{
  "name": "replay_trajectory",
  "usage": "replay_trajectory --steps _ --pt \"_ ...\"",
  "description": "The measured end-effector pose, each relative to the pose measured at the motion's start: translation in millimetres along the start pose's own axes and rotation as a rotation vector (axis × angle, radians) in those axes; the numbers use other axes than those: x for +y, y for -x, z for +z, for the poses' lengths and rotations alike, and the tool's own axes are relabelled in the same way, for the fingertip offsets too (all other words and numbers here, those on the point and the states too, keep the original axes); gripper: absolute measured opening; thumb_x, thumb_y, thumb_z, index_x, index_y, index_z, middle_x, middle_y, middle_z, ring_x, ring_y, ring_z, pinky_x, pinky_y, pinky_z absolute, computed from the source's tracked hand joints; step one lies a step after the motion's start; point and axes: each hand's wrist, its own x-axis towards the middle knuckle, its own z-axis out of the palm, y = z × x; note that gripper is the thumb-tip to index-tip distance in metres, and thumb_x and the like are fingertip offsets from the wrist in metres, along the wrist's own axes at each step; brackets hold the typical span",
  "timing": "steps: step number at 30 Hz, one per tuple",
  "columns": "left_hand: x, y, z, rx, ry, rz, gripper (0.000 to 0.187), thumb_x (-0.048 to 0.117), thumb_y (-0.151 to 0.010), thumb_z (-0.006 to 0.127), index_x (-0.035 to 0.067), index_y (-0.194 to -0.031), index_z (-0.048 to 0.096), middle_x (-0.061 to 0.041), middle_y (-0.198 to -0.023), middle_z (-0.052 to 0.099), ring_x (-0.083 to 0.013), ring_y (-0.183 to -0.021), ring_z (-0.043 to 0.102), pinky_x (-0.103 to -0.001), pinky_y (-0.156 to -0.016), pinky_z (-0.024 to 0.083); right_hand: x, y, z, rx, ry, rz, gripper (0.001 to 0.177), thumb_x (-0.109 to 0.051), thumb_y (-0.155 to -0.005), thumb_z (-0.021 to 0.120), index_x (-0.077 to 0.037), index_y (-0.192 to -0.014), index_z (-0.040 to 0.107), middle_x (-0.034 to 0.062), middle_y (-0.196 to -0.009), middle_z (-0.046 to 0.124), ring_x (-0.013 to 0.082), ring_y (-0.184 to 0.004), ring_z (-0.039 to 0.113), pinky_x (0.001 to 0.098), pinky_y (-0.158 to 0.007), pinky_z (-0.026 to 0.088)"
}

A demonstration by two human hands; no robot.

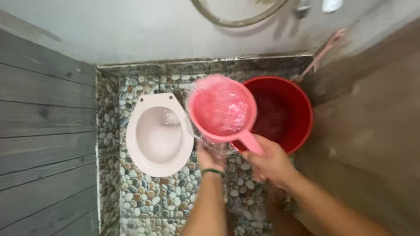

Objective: The person scrubs the tiled bathroom floor using a long-handled brush with green bristles, pours water from a red bucket using a pink scoop to rinse the surface, and continues scrubbing with the brush.

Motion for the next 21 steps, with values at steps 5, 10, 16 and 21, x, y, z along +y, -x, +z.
replay_trajectory --steps 5,10,16,21 --pt "110 89 109 -0.164 -0.015 0.065 0.057 0.056 -0.096 0.046 0.019 -0.140 0.048 0.000 -0.140 0.052 -0.0239 -0.130 0.047 -0.055 -0.106 0.036 -55 -12 43 -0.385 -0.766 0.114 0.035 -0.012 -0.093 0.054 -0.001 -0.126 0.057 -0.0066 -0.056 0.044 0.0054 -0.039 0.039 0.0215 -0.037 0.033" --pt "155 142 173 -0.472 -0.027 0.095 0.061 0.058 -0.094 0.047 0.021 -0.142 0.045 -0.003 -0.147 0.047 -0.0288 -0.139 0.044 -0.060 -0.113 0.035 -96 -26 76 -0.504 -1.031 0.085 0.044 -0.014 -0.096 0.052 0.005 -0.136 0.052 -0.0075 -0.058 0.045 0.0032 -0.043 0.039 0.0185 -0.044 0.036" --pt "162 156 217 -0.628 -0.036 0.171 0.061 0.060 -0.097 0.051 0.022 -0.144 0.045 0.001 -0.148 0.045 -0.0223 -0.138 0.043 -0.050 -0.116 0.032 -130 -18 100 -0.636 -1.106 0.026 0.051 -0.027 -0.099 0.049 0.003 -0.140 0.049 -0.0066 -0.060 0.048 0.0055 -0.044 0.043 0.0209 -0.051 0.043" --pt "163 164 226 -0.658 -0.046 0.153 0.068 0.060 -0.095 0.051 0.022 -0.150 0.042 0.001 -0.156 0.043 -0.0218 -0.136 0.045 -0.048 -0.116 0.032 -137 -1 91 -0.796 -0.994 -0.084 0.059 -0.033 -0.102 0.047 0.006 -0.145 0.047 -0.0033 -0.064 0.050 0.0080 -0.045 0.044 0.0237 -0.056 0.046"
